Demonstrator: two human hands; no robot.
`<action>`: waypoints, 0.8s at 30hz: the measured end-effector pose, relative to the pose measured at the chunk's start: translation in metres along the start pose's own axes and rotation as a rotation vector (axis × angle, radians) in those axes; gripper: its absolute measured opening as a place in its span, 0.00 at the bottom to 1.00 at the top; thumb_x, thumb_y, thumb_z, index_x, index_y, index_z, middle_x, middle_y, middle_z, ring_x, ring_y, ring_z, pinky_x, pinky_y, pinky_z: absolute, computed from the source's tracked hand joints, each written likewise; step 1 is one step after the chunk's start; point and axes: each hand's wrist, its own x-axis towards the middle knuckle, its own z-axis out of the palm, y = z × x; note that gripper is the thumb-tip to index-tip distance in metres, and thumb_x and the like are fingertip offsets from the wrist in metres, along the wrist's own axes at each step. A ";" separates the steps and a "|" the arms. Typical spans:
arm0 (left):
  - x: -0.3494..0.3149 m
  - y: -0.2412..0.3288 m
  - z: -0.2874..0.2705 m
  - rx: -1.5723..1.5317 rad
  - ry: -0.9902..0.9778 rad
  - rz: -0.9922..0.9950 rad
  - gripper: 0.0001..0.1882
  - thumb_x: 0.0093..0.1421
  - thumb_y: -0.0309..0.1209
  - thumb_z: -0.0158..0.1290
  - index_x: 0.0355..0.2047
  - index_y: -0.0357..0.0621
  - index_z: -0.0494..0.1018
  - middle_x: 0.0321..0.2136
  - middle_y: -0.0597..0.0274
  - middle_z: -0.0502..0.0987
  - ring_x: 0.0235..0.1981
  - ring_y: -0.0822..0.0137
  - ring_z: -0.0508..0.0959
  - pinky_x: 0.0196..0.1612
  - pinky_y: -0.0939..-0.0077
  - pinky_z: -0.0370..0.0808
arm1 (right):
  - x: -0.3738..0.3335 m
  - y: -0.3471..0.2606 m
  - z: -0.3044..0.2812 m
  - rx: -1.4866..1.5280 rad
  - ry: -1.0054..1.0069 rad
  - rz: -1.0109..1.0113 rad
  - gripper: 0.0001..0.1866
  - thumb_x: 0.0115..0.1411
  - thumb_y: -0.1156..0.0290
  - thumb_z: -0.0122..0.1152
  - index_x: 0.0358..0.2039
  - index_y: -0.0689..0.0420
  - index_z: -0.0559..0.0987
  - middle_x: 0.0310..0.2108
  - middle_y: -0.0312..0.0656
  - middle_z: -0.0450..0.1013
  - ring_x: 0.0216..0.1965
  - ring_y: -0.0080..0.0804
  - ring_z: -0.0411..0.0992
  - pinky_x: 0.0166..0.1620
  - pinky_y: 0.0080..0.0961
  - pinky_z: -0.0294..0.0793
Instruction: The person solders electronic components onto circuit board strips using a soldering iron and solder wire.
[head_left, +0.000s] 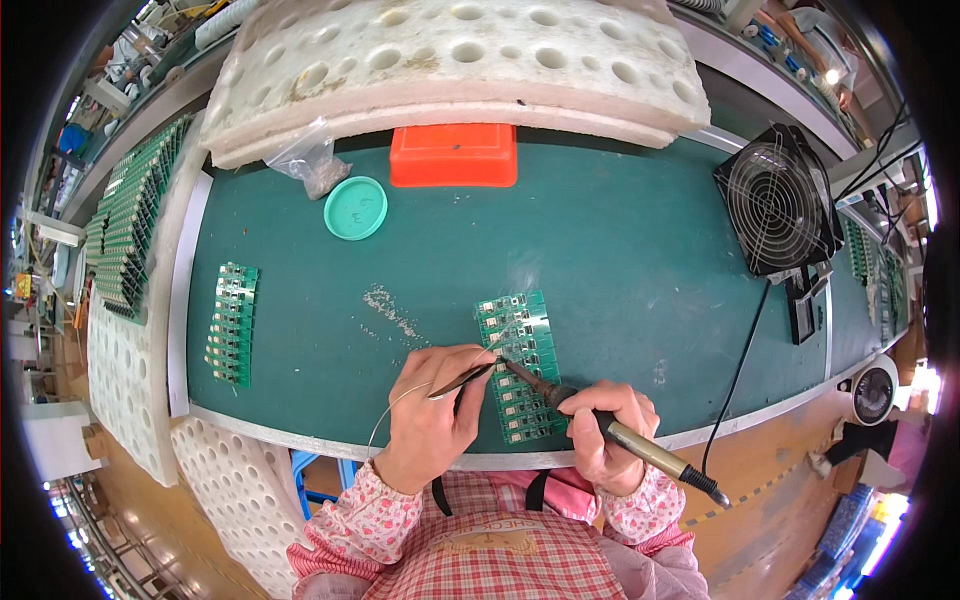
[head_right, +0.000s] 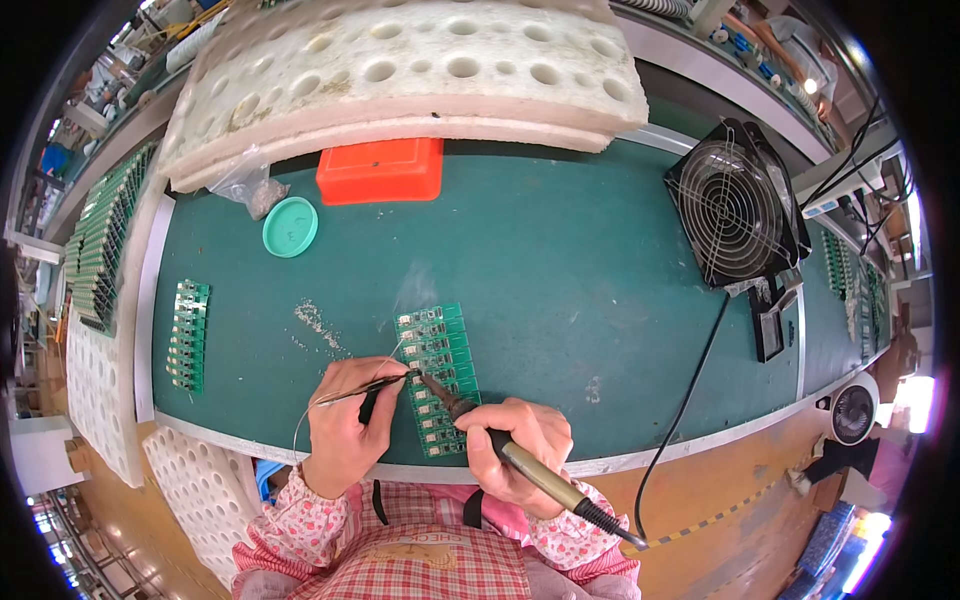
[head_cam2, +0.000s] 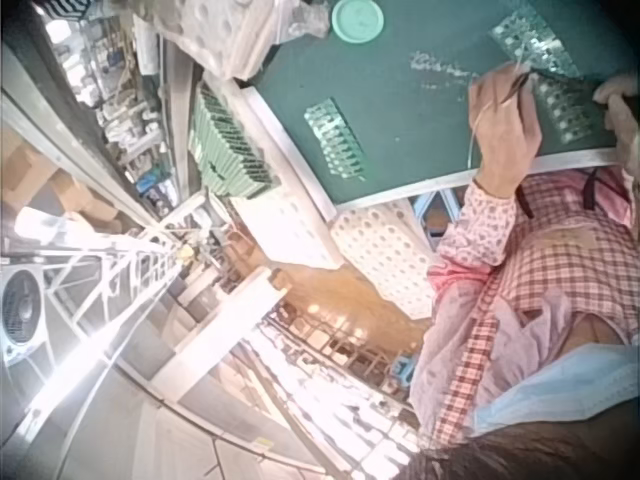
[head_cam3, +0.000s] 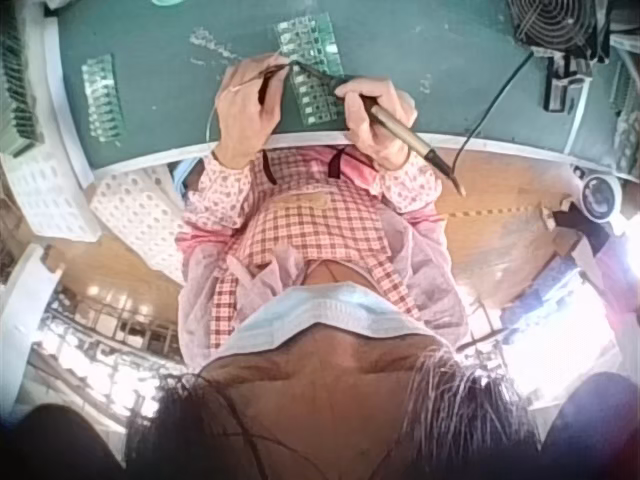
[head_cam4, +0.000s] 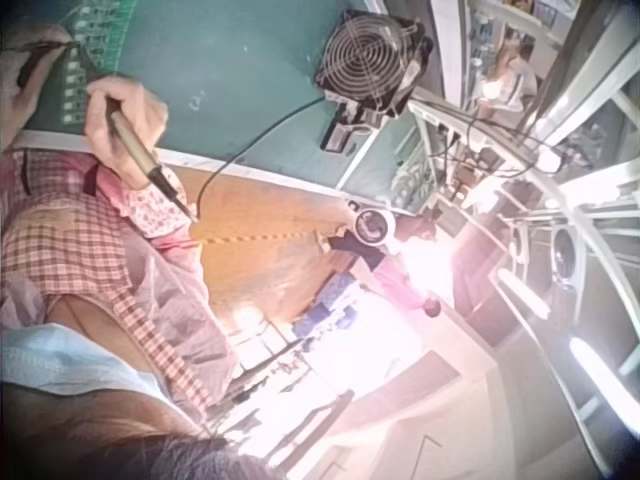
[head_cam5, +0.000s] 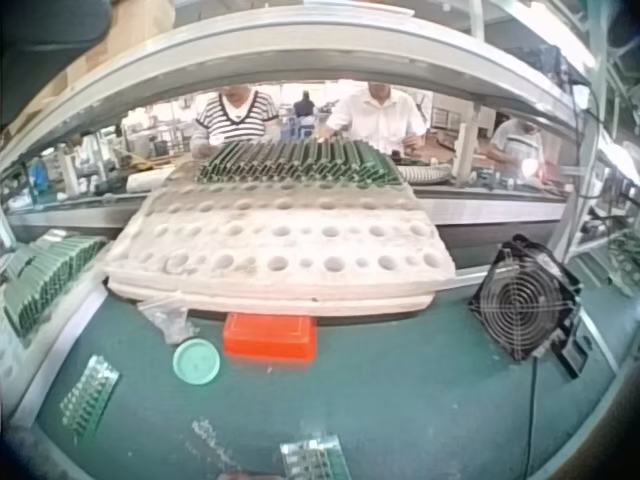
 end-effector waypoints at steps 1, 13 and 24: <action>0.000 0.000 0.000 -0.002 0.001 0.004 0.12 0.53 0.16 0.60 0.38 0.41 0.79 0.37 0.58 0.82 0.36 0.56 0.80 0.40 0.66 0.75 | 0.003 0.000 -0.001 -0.015 -0.028 -0.061 0.02 0.57 0.75 0.63 0.31 0.58 0.78 0.17 0.36 0.74 0.13 0.27 0.68 0.18 0.25 0.66; 0.000 0.001 -0.001 -0.018 -0.015 -0.019 0.11 0.55 0.17 0.60 0.39 0.40 0.79 0.37 0.57 0.82 0.37 0.55 0.80 0.41 0.66 0.75 | 0.006 -0.013 0.010 -0.090 -0.024 -0.188 0.03 0.57 0.74 0.61 0.30 0.59 0.78 0.15 0.37 0.72 0.11 0.28 0.64 0.17 0.26 0.63; 0.000 0.000 0.000 -0.017 -0.010 -0.003 0.09 0.56 0.18 0.60 0.38 0.39 0.79 0.37 0.57 0.82 0.36 0.55 0.80 0.41 0.66 0.74 | -0.011 -0.012 -0.015 -0.213 0.009 -0.183 0.07 0.56 0.77 0.65 0.35 0.59 0.78 0.18 0.36 0.72 0.13 0.31 0.67 0.19 0.27 0.68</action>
